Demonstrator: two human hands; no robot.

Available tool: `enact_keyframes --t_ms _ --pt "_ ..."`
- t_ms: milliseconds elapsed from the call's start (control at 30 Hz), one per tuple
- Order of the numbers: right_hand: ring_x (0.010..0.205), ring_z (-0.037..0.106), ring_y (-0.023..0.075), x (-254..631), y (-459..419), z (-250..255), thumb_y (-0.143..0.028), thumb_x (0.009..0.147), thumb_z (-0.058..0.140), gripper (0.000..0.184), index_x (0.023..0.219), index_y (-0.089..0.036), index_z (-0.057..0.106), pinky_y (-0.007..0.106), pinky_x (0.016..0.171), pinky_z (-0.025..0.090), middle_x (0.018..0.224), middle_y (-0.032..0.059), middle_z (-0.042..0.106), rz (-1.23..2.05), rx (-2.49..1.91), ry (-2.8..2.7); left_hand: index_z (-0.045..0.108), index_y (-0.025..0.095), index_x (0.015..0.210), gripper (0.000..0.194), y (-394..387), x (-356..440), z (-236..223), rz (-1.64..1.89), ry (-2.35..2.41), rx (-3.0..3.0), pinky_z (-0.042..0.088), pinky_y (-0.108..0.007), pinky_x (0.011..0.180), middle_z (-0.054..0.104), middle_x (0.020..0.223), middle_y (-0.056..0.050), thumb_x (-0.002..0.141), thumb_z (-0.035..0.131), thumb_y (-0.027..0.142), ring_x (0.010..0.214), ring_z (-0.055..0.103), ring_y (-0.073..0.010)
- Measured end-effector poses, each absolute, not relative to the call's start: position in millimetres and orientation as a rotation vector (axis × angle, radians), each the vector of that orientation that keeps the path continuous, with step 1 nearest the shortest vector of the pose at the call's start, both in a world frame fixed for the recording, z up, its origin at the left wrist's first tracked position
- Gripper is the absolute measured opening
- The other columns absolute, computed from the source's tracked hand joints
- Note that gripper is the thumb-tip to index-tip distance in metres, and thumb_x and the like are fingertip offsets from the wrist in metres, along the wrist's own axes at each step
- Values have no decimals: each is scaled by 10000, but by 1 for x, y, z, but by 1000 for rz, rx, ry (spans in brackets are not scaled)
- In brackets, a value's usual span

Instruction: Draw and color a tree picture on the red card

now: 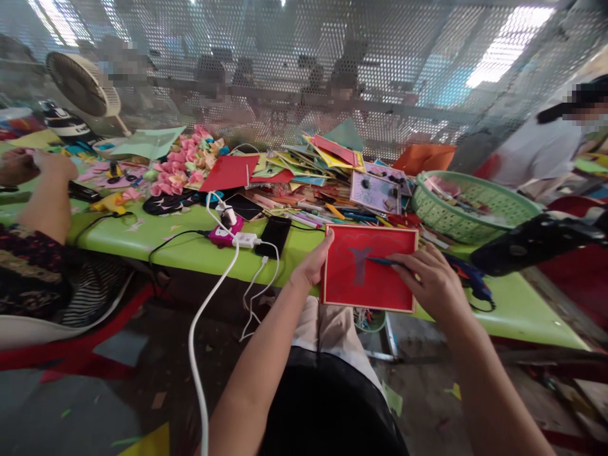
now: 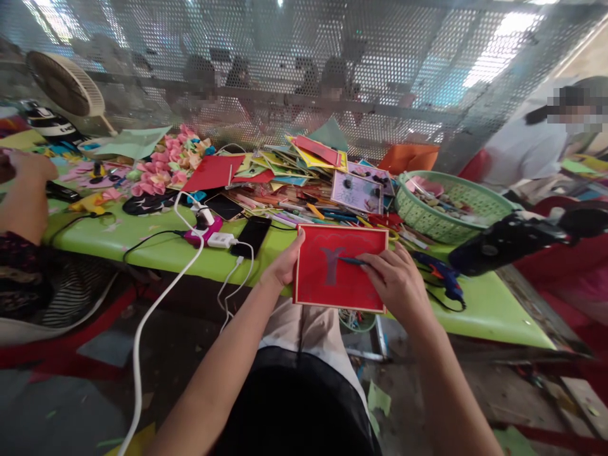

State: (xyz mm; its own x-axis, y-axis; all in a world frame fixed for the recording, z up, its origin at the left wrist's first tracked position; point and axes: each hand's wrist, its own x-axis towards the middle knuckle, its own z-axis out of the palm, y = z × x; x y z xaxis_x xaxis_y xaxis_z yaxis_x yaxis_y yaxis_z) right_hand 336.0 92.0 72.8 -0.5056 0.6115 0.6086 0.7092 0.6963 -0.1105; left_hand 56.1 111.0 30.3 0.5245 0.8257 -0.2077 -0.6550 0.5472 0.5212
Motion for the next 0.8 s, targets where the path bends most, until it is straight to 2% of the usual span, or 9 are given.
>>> enact_keyframes --t_ms 133,333,600,733,800 --pt "929 753 292 335 92 75 -294 1107 592 281 1237 -300 841 583 1127 536 1000 63 829 -209 -996 -2271 775 107 1403 753 109 56 34 915 540 410 657 -436 1063 883 1106 -176 1189 348 689 1060 868 -310" --pt "892 750 278 334 93 75 -303 1121 597 258 1220 -284 834 571 1110 539 980 61 827 -242 -965 -2283 789 110 1363 723 110 57 34 910 539 407 662 -426 1050 885 1085 -170 1181 397 690 1016 872 -298" --pt "885 743 277 336 93 77 -317 1119 606 243 1200 -301 835 572 1090 549 988 61 836 -219 -979 -2296 768 117 1428 681 107 57 38 956 478 359 645 -415 1087 879 1170 -177 1181 447 665 1015 877 -292" --pt "896 749 281 339 88 75 -322 1117 597 249 1180 -305 837 594 1109 545 992 62 837 -187 -979 -2322 752 118 1452 688 107 57 38 939 465 350 647 -421 1083 882 1151 -171 1190 414 657 1038 874 -295" --pt "902 748 286 340 86 73 -333 1116 592 254 1167 -320 840 603 1115 543 974 59 829 -165 -989 -2329 746 118 1464 685 108 57 36 934 428 351 650 -411 1069 881 1157 -170 1178 453 667 1039 873 -297"
